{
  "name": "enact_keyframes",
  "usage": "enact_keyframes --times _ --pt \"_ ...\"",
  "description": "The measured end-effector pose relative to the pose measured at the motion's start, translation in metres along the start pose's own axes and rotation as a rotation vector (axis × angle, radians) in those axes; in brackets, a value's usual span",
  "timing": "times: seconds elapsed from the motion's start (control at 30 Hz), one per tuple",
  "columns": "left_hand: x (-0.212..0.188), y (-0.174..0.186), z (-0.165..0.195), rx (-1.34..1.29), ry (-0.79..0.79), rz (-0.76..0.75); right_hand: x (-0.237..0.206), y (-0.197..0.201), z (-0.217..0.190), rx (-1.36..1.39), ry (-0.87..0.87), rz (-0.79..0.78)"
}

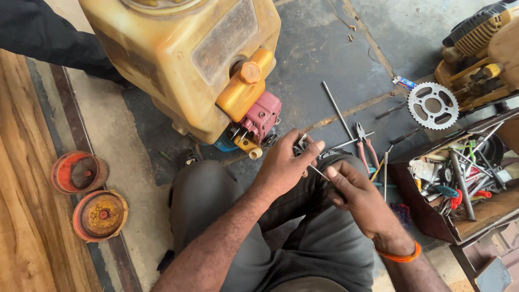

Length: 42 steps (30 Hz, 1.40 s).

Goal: The person sits on the ground holding a small carburetor in their lap and uses a screwdriver to loosen and remove its screws and parts. They turn the carburetor over, work on different sides, and at the end hold the carburetor next to a small metal plate to compare the parts.

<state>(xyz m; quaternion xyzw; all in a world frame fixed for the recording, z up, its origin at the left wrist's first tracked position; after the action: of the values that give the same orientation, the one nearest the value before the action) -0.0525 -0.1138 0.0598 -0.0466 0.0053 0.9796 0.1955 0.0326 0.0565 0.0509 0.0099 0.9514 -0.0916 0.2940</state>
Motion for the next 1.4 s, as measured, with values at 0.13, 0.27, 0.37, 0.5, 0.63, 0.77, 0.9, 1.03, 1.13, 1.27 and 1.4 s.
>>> enact_keyframes --times 0.13,0.27,0.37,0.5,0.63,0.77,0.9,1.03,1.13,1.27,1.4 --pt "0.000 0.000 0.000 -0.004 0.012 -0.006 -0.009 -0.004 -0.013 -0.365 0.310 -0.037" --pt "0.001 0.001 0.000 0.022 0.008 -0.009 -0.018 -0.010 -0.019 -0.678 0.443 0.208" --pt "0.000 0.001 0.000 0.061 0.030 0.006 -0.009 -0.012 -0.013 -0.483 0.290 0.130" --pt "0.001 0.001 0.001 0.067 0.032 0.015 0.000 -0.005 -0.002 0.025 -0.001 -0.041" --pt "0.000 -0.001 -0.001 0.024 0.061 -0.003 -0.004 -0.001 -0.006 -0.052 0.047 -0.049" --pt "-0.001 -0.002 -0.001 0.031 0.031 0.006 -0.018 -0.006 -0.021 -0.596 0.476 0.109" --pt "0.000 -0.002 -0.001 0.020 0.030 -0.001 -0.019 -0.006 -0.019 -0.742 0.443 0.239" --pt "0.001 -0.002 -0.001 0.078 0.044 -0.004 -0.001 -0.001 -0.006 -0.156 0.077 -0.026" --pt "0.002 -0.003 -0.002 0.023 0.048 0.005 -0.001 0.002 -0.004 -0.088 -0.004 -0.066" --pt "0.002 -0.002 -0.003 0.026 0.065 -0.007 -0.010 -0.005 -0.021 -0.370 0.309 -0.069" --pt "0.004 -0.002 -0.004 0.026 0.075 -0.015 -0.020 -0.012 -0.030 -0.785 0.415 0.176"
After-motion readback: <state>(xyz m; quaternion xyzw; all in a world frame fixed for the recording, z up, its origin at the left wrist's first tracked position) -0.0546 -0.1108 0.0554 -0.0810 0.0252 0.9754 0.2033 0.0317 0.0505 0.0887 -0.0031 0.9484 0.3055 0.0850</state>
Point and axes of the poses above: each hand's wrist, its own x-axis towards the middle knuckle, its own y-axis out of the back of the hand, z = x × y, the point moved 3 cm from there along x, towards the middle knuckle, and after that the axes turned 2 degrees about -y, right-handed, at the moved point
